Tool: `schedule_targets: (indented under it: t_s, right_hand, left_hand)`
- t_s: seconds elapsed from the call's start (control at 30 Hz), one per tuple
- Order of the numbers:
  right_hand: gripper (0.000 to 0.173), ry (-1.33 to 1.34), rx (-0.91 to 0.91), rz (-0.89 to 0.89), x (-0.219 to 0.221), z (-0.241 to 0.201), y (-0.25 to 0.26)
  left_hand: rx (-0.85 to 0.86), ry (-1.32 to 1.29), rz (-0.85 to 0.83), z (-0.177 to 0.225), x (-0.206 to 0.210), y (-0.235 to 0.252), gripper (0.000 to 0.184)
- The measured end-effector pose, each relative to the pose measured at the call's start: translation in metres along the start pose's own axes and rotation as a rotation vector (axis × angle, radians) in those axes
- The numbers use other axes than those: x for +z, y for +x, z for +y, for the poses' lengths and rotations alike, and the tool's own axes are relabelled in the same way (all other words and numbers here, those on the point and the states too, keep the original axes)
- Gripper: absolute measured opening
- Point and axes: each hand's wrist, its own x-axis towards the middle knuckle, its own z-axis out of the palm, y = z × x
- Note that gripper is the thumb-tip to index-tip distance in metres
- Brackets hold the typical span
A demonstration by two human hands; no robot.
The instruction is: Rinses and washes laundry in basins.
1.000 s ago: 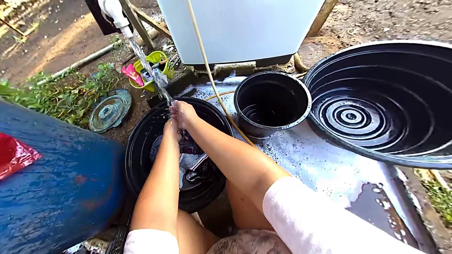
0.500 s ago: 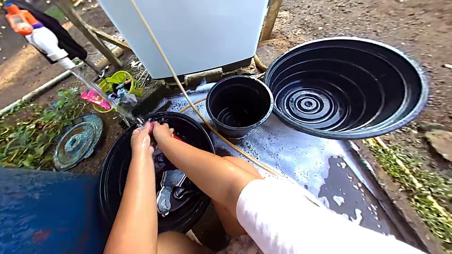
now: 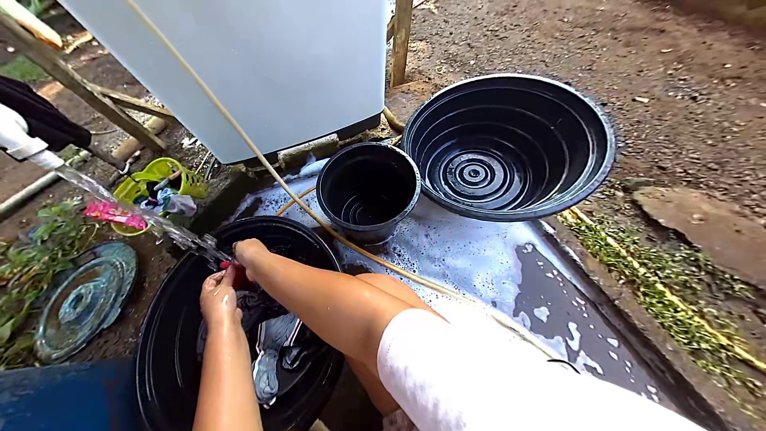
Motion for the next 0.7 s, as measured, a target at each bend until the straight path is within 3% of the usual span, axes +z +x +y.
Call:
schedule_targets:
  t_s: [0.2, 0.37, 0.47, 0.57, 0.63, 0.7]
  right_hand:
    - [0.034, -0.332, -0.11, -0.106, -0.009, -0.004, -0.006]
    - [0.049, -0.134, 0.064, 0.062, -0.019, -0.002, -0.008]
    - [0.066, 0.111, 0.115, 0.136, -0.02, 0.012, 0.017]
    - [0.061, 0.32, 0.057, 0.087, -0.006, 0.016, 0.021]
    - [0.049, 0.27, -0.027, 0.041, 0.008, 0.015, 0.009]
    - [0.043, 0.014, -0.179, 0.013, 0.023, 0.018, -0.01]
  left_hand:
    - [0.035, -0.345, -0.008, 0.001, 0.003, 0.008, 0.03]
    - [0.106, -0.716, -0.088, 0.022, -0.004, 0.004, 0.013]
    - [0.088, -0.909, -0.122, 0.041, -0.016, -0.002, 0.022]
    - [-0.032, -1.02, 0.007, 0.038, -0.024, 0.006, 0.038]
    - [-0.137, -0.938, 0.033, 0.019, -0.023, 0.012, 0.059]
    - [-0.214, -0.769, 0.004, -0.01, -0.01, 0.015, 0.057]
